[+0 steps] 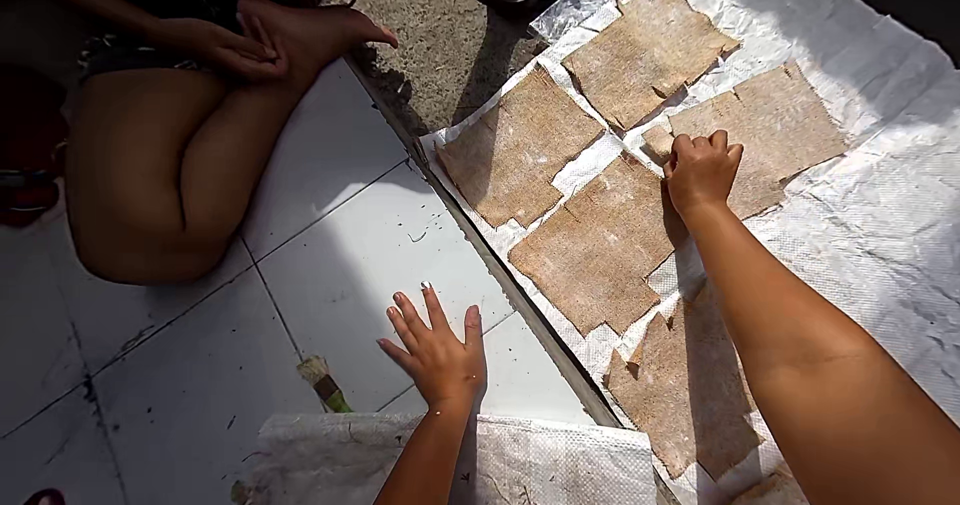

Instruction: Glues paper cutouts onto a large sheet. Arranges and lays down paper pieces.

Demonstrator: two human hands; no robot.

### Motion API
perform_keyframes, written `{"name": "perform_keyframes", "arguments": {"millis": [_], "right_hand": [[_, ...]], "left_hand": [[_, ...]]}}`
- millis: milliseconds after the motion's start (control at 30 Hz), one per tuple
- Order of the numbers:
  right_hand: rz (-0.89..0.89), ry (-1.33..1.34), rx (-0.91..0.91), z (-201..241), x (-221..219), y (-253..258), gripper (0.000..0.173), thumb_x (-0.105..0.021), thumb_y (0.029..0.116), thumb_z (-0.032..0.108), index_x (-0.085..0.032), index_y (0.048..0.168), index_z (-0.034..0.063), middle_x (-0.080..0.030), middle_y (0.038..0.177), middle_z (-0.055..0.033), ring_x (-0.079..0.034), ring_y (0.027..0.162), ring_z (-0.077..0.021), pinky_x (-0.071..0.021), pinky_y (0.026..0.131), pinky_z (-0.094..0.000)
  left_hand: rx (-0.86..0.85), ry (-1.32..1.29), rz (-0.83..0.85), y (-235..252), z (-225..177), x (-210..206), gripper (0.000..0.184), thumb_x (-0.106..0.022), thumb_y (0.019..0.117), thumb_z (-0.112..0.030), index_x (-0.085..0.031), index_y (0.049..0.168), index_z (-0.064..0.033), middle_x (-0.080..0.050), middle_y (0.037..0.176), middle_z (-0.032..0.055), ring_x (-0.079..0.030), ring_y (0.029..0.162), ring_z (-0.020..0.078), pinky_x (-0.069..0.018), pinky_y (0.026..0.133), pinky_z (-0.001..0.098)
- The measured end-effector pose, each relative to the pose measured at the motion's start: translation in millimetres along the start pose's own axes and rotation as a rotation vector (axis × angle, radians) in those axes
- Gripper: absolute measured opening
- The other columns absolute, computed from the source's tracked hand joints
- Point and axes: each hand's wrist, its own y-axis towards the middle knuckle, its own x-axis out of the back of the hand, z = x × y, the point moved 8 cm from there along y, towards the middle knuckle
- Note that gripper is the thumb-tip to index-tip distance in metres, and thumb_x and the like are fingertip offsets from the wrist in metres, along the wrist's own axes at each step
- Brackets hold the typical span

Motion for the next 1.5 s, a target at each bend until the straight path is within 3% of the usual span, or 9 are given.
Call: {"name": "perform_keyframes", "arguments": {"millis": [133,333,433,567,733,933,1100,1300,1500], "right_hand": [[-0.008,0.098,0.067,-7,10,-12,0.026,-0.054,0.1031,0.019,-0.071,0.118,0.0051,-0.069,0.119,-0.0226,-0.056,0.124,-0.0484,-0.0375,0.099,-0.0687],[-0.228,0.492,-1.026,-162,26,-56,0.059,-0.057,0.0937,0.036,-0.053,0.146,0.0085,-0.049,0.149,-0.0189,-0.042,0.142,-0.0359,-0.0361,0.110,-0.0572],[-0.102,0.662,-1.123,-179,-2,-50,0.061,-0.059,0.0968,0.036,-0.052,0.143,-0.0033,-0.045,0.151,-0.0263,-0.039,0.144,-0.0392,-0.0341,0.112,-0.0595],[-0.174,0.677,-0.966,-189,-8,-14,0.049,-0.061,0.0866,0.004,-0.058,0.136,0.0049,-0.058,0.139,-0.0136,-0.055,0.129,-0.0233,-0.0441,0.107,-0.0449],[-0.317,0.750,-0.720,-186,16,27,0.051,-0.054,0.0846,-0.008,-0.060,0.133,0.0064,-0.065,0.117,-0.0070,-0.064,0.093,-0.0098,-0.0523,0.083,-0.0261],[-0.244,0.282,-0.840,-173,27,-12,0.069,-0.064,0.0885,0.022,-0.047,0.155,0.0166,-0.043,0.156,-0.0168,-0.042,0.143,-0.0361,-0.0388,0.109,-0.0523],[-0.118,0.177,-0.019,-47,23,-20,0.019,-0.063,0.0952,0.021,-0.076,0.105,0.0107,-0.066,0.118,-0.0235,-0.050,0.123,-0.0510,-0.0291,0.101,-0.0704],[0.132,0.174,-0.043,-23,6,-35,0.030,-0.056,0.1002,0.017,-0.076,0.122,0.0202,-0.064,0.130,-0.0189,-0.047,0.130,-0.0476,-0.0290,0.103,-0.0715],[-0.150,0.371,0.161,-10,150,-181,0.043,-0.051,0.0894,0.009,-0.071,0.126,0.0199,-0.059,0.131,-0.0139,-0.048,0.119,-0.0407,-0.0342,0.091,-0.0601]], "left_hand": [[0.008,0.002,0.005,0,1,-1,0.091,-0.018,0.0971,-0.075,-0.023,0.165,-0.0132,-0.013,0.169,0.0250,-0.010,0.157,0.0455,-0.0007,0.120,0.0722],[0.008,-0.007,-0.009,0,0,-1,0.093,-0.017,0.0961,-0.075,-0.023,0.165,-0.0125,-0.014,0.169,0.0253,-0.011,0.157,0.0449,-0.0007,0.120,0.0718],[0.008,-0.007,-0.008,0,0,-1,0.093,-0.016,0.0960,-0.076,-0.023,0.164,-0.0128,-0.014,0.169,0.0253,-0.011,0.157,0.0450,-0.0009,0.120,0.0716],[0.009,-0.006,-0.008,0,1,0,0.093,-0.015,0.0957,-0.076,-0.024,0.164,-0.0137,-0.015,0.169,0.0249,-0.011,0.157,0.0453,-0.0010,0.120,0.0717],[0.009,0.000,-0.015,1,1,-1,0.093,-0.015,0.0960,-0.075,-0.023,0.165,-0.0136,-0.015,0.169,0.0250,-0.011,0.157,0.0457,-0.0008,0.119,0.0724],[0.000,-0.013,-0.016,0,-1,0,0.092,-0.017,0.0965,-0.075,-0.025,0.164,-0.0119,-0.015,0.169,0.0264,-0.011,0.156,0.0467,-0.0008,0.119,0.0728],[0.002,-0.011,-0.011,0,-1,1,0.092,-0.018,0.0968,-0.074,-0.025,0.164,-0.0120,-0.015,0.169,0.0266,-0.011,0.157,0.0462,-0.0010,0.119,0.0730],[0.019,0.008,0.025,-2,1,-2,0.090,-0.022,0.0974,-0.073,-0.020,0.165,-0.0140,-0.008,0.170,0.0242,-0.005,0.158,0.0432,0.0028,0.119,0.0722],[0.009,-0.042,0.074,-3,4,-4,0.086,-0.026,0.1004,-0.071,-0.015,0.166,-0.0155,-0.004,0.171,0.0230,0.000,0.158,0.0430,0.0034,0.117,0.0750]]}}
